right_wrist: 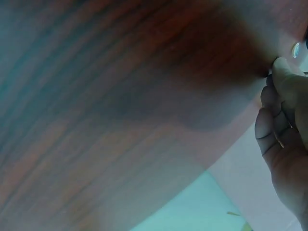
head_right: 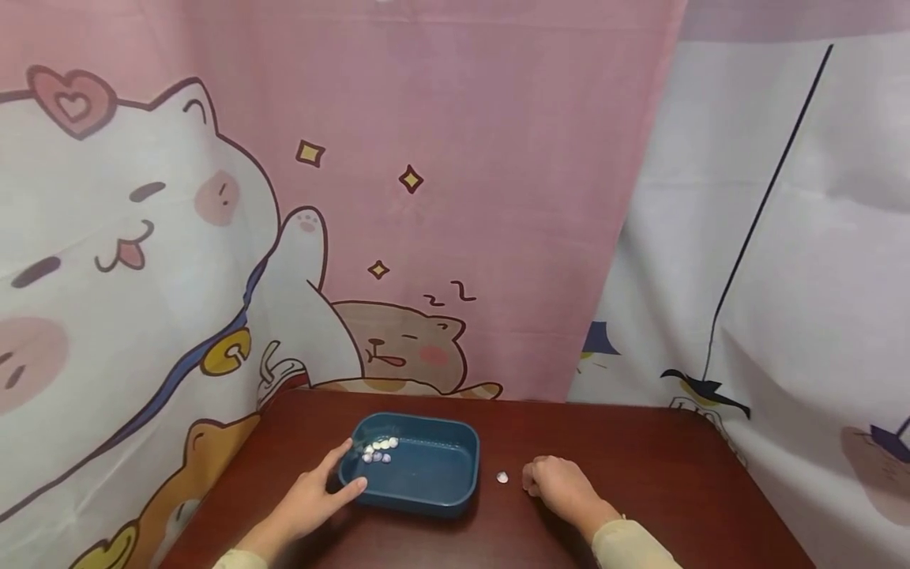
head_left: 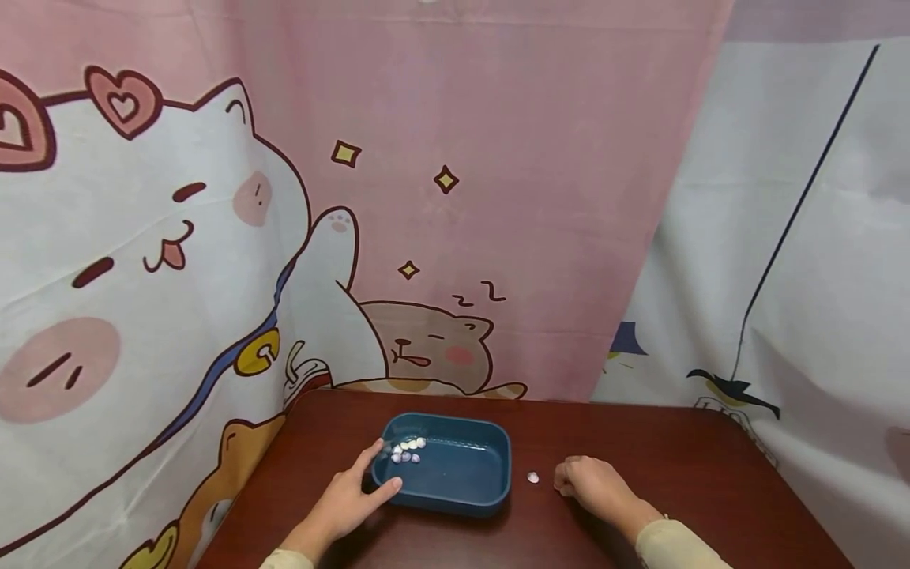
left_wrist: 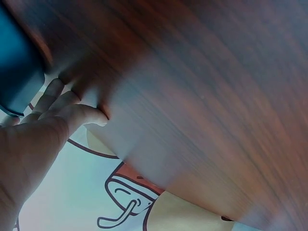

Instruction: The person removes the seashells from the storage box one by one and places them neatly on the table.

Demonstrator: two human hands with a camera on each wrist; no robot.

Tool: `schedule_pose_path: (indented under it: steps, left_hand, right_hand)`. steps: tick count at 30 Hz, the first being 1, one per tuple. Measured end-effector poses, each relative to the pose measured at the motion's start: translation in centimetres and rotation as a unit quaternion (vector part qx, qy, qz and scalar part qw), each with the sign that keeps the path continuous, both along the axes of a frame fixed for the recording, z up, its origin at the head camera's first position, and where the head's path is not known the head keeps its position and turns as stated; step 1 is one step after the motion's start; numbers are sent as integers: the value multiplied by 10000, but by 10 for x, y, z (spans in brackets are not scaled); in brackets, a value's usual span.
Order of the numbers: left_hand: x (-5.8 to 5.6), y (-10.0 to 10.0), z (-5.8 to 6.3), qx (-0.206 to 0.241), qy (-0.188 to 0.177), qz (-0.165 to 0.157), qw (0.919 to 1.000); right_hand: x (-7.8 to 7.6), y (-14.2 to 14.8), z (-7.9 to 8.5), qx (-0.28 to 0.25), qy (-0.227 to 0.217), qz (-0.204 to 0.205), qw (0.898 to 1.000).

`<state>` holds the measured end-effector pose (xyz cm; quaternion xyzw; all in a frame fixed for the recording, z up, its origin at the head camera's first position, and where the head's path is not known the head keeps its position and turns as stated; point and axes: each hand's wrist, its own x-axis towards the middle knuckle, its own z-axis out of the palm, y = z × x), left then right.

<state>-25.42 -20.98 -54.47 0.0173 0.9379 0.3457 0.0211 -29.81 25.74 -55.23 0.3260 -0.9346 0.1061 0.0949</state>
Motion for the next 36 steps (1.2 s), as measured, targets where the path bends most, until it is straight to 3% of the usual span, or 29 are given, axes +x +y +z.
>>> schedule_pose_path:
  steps: [3,6,10,14,19,24,28,36]
  left_hand:
    - [1,-1,1,-10,37,-15,10000]
    - [1,-1,3,6,64,-53,10000]
    - [1,-2,4,24,55,-58,10000]
    - [0,-2,3,43,39,-28,10000]
    - [1,-2,3,40,21,-56,10000]
    - [1,-3,5,33,67,-52,10000]
    - [1,-3,7,17,67,-45,10000]
    - [1,0,2,46,-29,4,10000]
  right_hand:
    - [2,-1,-2,-114,65,-202,9997]
    - [7,-6,-2,-474,-295,-1027,9931]
    - [14,-19,-2,-916,-848,-2335,9643]
    - [18,-29,-3,-957,-1036,-2859,9478]
    - [15,-30,-7,-1025,-959,-2832,9487]
    - [9,-31,-7,-1274,-740,-2354,9607]
    - [2,-34,-4,-1347,-836,-1979,9673]
    - [-2,-38,-4,-1256,-1025,-2004,9662]
